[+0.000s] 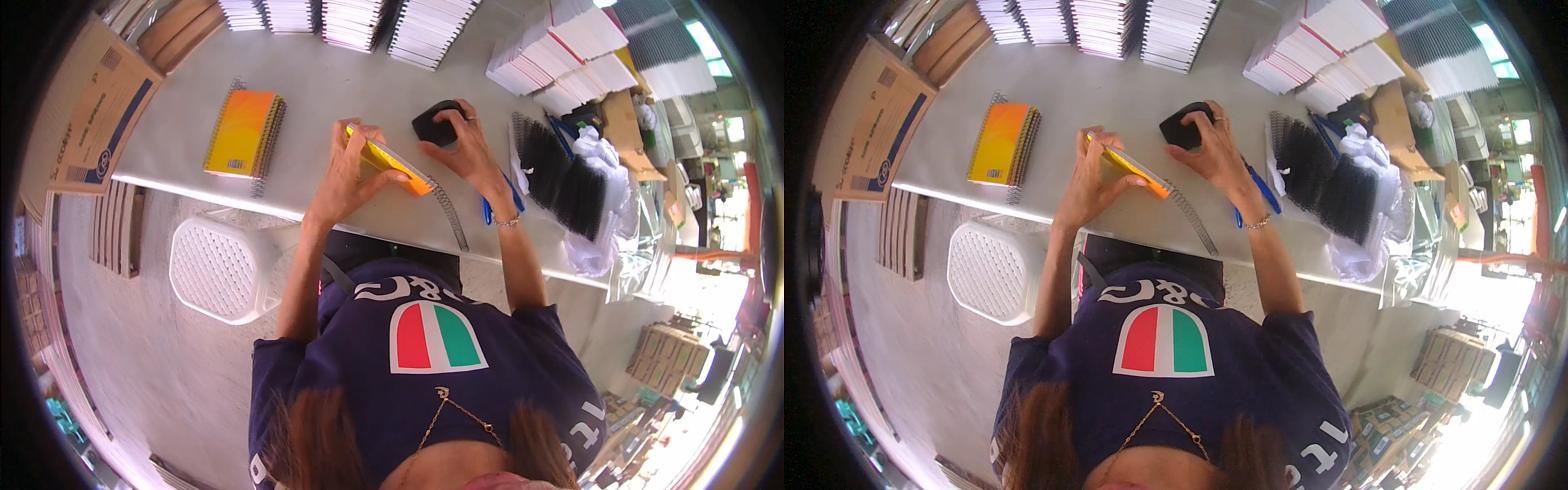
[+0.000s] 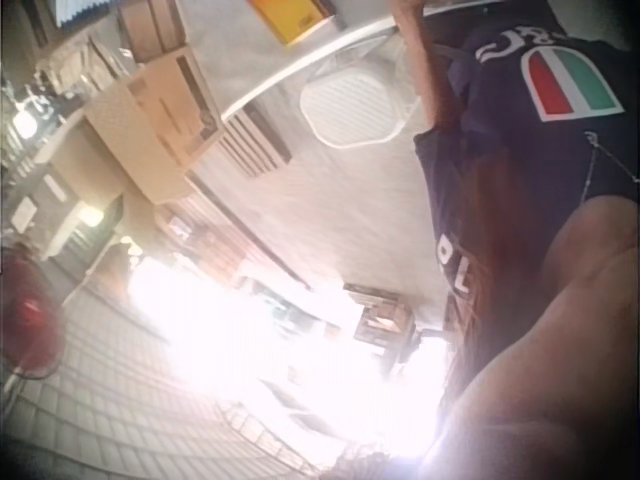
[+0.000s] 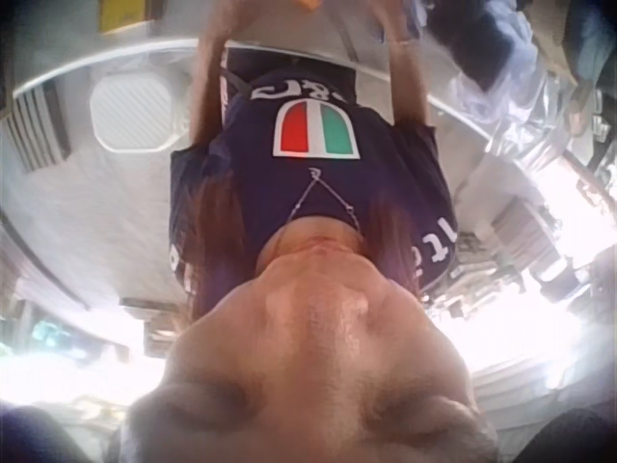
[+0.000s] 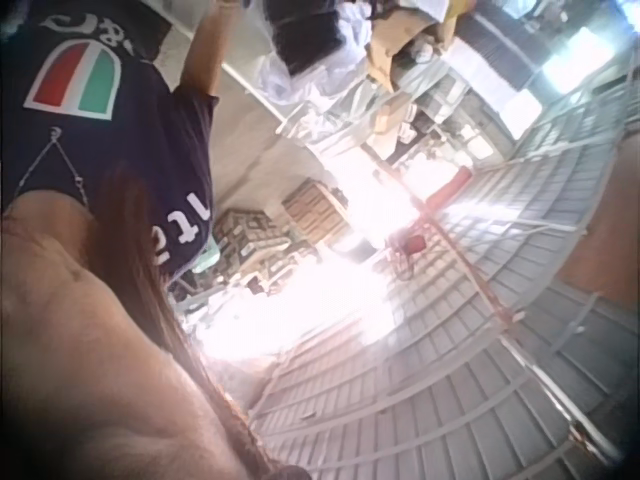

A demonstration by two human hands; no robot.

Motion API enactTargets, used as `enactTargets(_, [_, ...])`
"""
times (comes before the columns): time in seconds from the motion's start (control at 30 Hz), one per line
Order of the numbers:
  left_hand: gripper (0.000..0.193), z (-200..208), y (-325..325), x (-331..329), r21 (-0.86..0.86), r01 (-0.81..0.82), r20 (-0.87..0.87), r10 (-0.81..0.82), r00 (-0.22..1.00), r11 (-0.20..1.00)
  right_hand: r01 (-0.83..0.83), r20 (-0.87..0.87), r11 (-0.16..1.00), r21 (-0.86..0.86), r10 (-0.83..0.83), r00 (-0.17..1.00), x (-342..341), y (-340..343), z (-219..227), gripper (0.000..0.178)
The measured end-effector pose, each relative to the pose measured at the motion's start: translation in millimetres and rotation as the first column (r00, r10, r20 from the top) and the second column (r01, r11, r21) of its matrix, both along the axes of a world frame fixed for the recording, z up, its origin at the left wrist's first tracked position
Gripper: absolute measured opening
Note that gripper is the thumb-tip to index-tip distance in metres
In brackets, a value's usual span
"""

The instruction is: The person assembles spiral-bound notebooks by inserting metal coils into pre-punched holes. They use pliers to secure the ends of the coils and a black plastic tool to press the coils into place. The person handles multiple notebooks, stacking completed units on the table.

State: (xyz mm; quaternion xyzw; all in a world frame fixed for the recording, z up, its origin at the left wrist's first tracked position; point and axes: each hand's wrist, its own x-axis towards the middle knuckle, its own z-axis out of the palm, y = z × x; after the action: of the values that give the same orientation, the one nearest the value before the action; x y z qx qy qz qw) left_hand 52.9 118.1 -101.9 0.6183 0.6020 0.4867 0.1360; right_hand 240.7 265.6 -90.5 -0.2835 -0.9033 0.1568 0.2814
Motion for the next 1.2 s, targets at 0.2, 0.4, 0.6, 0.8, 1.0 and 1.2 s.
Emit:
enactTargets(0.2, [0.068, -3.1, 0.0, 6.9, -0.008, -0.061, 0.095, 0.062, 0.994, 0.998, -0.501, -0.477, 0.099, -0.86, 0.191, 0.858, 45.6, -4.4, 32.2, 0.046])
enactTargets(0.4, [0.066, 1.3, 0.9, 8.2, 0.048, -0.052, 0.072, 0.048, 0.996, 0.998, -0.36, -0.279, 0.391, -0.847, 0.25, 0.927, 70.2, -13.5, 39.4, 0.042])
enactTargets(0.6, [0.065, -5.0, 2.9, 4.4, 0.036, -0.02, 0.113, 0.015, 0.993, 0.999, -0.266, -0.223, 0.291, -0.919, 0.174, 0.959, 65.1, -28.2, 53.4, 0.054])
enactTargets(0.8, [0.066, -5.4, 0.2, 4.1, -0.021, 0.027, 0.147, -0.023, 0.989, 0.999, -0.313, -0.284, 0.318, -0.895, 0.136, 0.949, 57.4, -28.5, 59.8, 0.054])
enactTargets(1.0, [0.062, -5.0, 5.2, 1.7, -0.011, 0.063, 0.189, -0.06, 0.98, 0.998, -0.389, -0.381, 0.329, -0.861, 0.091, 0.92, 48.6, -31.3, 61.7, 0.028])
enactTargets(1.2, [0.063, -4.3, 3.1, 1.6, -0.027, 0.119, 0.215, -0.11, 0.97, 0.993, -0.337, -0.244, 0.383, -0.86, 0.272, 0.931, 54.3, -28.3, 60.1, 0.03])
